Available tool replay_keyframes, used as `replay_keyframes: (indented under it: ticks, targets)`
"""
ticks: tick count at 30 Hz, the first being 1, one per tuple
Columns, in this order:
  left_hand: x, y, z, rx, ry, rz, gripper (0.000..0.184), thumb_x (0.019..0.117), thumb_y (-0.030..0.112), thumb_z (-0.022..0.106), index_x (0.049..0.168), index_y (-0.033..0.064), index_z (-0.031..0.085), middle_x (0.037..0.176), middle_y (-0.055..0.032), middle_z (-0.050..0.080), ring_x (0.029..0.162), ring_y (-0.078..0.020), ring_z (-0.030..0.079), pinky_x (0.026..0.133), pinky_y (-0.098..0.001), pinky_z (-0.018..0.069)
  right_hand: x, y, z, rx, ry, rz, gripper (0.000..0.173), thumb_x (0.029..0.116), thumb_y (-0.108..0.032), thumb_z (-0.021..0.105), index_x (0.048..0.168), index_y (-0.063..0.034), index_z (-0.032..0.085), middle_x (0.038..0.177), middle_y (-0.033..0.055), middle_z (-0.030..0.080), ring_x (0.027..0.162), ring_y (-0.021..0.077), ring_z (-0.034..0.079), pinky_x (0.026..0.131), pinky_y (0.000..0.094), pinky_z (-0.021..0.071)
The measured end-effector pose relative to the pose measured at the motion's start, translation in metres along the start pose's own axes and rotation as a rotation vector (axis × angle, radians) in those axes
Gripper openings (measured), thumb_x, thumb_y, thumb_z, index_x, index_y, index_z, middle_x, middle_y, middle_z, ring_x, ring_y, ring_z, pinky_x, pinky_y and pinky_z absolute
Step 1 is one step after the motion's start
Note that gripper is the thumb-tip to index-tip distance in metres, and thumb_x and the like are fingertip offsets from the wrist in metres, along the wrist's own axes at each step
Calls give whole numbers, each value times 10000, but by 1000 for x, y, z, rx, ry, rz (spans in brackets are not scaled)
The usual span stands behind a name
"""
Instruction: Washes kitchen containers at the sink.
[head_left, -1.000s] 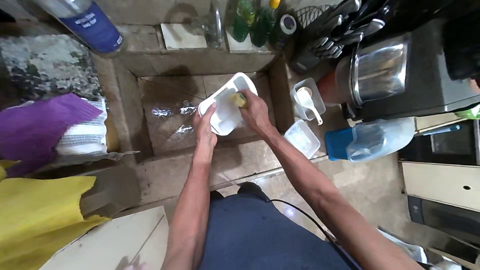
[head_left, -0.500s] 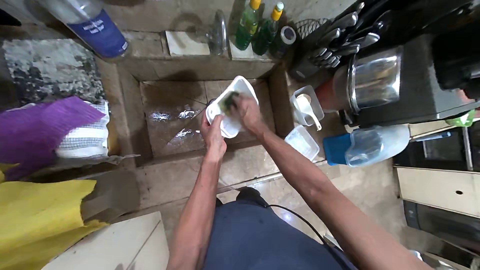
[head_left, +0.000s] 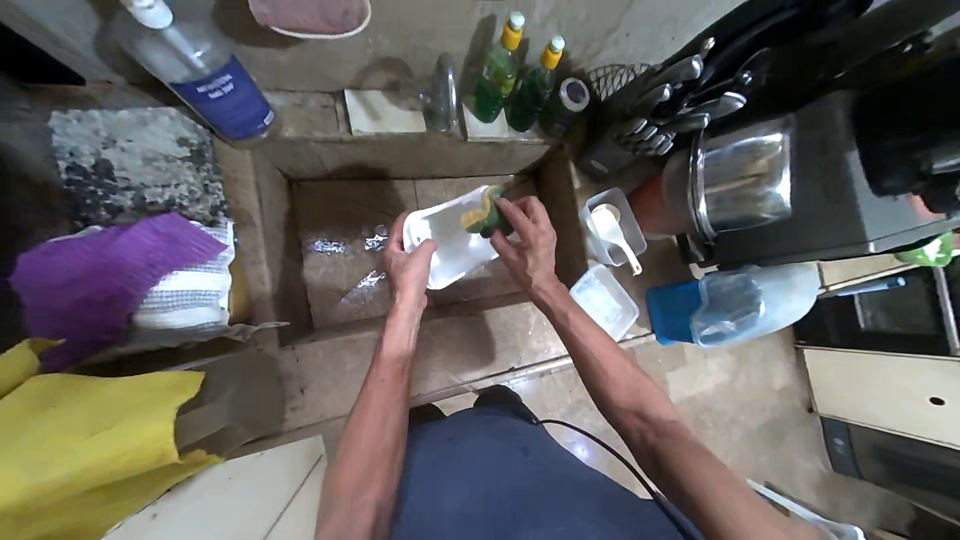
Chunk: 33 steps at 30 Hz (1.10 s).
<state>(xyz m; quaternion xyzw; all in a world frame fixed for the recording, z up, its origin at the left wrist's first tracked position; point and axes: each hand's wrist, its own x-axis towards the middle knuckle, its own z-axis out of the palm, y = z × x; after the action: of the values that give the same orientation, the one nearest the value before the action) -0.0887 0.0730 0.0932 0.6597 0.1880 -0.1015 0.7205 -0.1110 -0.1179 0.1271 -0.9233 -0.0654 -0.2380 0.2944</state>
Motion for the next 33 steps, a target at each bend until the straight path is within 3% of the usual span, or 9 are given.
replay_keyframes:
  ticks: [4,7,10,16,20,25,28,31,33]
  targets:
    - [-11,14,12,487,-113,131,611,887,71,700,1476,116,544,1384,-159,630,1284,-304,603,1077,-555,481,17,-11,11,14,-158,-184,322,872,-165,758,1193,-188,776,1050,137,681,1038,302,626,899,463,530]
    - [-38,19,7,473,-50,155,499,958,85,594,1454,84,546,1345,-217,629,1226,-384,614,1009,-607,489,26,-6,6,-42,-175,-253,270,905,-155,734,1168,-185,788,1015,131,687,998,311,633,861,469,516]
    - [-64,29,-18,413,-41,286,504,962,69,549,1458,155,549,1315,-164,647,1134,-360,642,914,-578,531,17,30,-7,-119,-53,-108,251,895,-139,716,1132,-146,799,1000,134,685,981,302,631,842,454,511]
    - [-27,22,13,584,-14,417,404,951,97,552,1338,118,669,1279,-157,682,1216,-294,634,1038,-520,487,23,-2,-2,-90,-149,-182,240,893,-164,743,1125,-132,792,1002,120,685,1001,292,634,854,443,526]
    - [-48,20,5,436,18,521,376,1019,142,540,1387,144,616,1368,-121,615,1254,-253,588,1047,-453,485,14,26,-5,-49,115,148,276,879,-102,733,1149,-70,782,970,137,651,898,233,641,780,364,570]
    - [-54,10,0,482,-193,354,471,891,103,704,1330,79,536,1184,-178,657,995,-331,667,811,-536,566,31,30,-12,97,197,-40,249,846,4,739,1089,-26,781,1001,159,691,954,242,664,834,346,582]
    - [-24,41,19,650,-396,167,708,864,119,740,1500,116,428,1235,-183,685,1070,-342,694,894,-584,567,40,21,-10,136,49,-227,232,862,1,721,1075,-59,788,1031,144,711,1023,263,665,901,378,572]
    - [-3,52,43,845,-383,191,464,912,157,674,1346,18,584,1192,-262,669,1135,-428,645,945,-682,487,42,11,-7,112,-44,-332,209,905,-23,701,1084,-83,788,1064,124,718,1058,266,657,933,394,555]
    - [-2,50,44,861,-302,258,517,953,99,577,1465,60,522,1267,-260,654,1198,-427,626,997,-669,469,35,16,-14,58,-10,-278,215,892,-28,705,1088,-78,780,1071,120,721,1059,281,654,916,432,533]
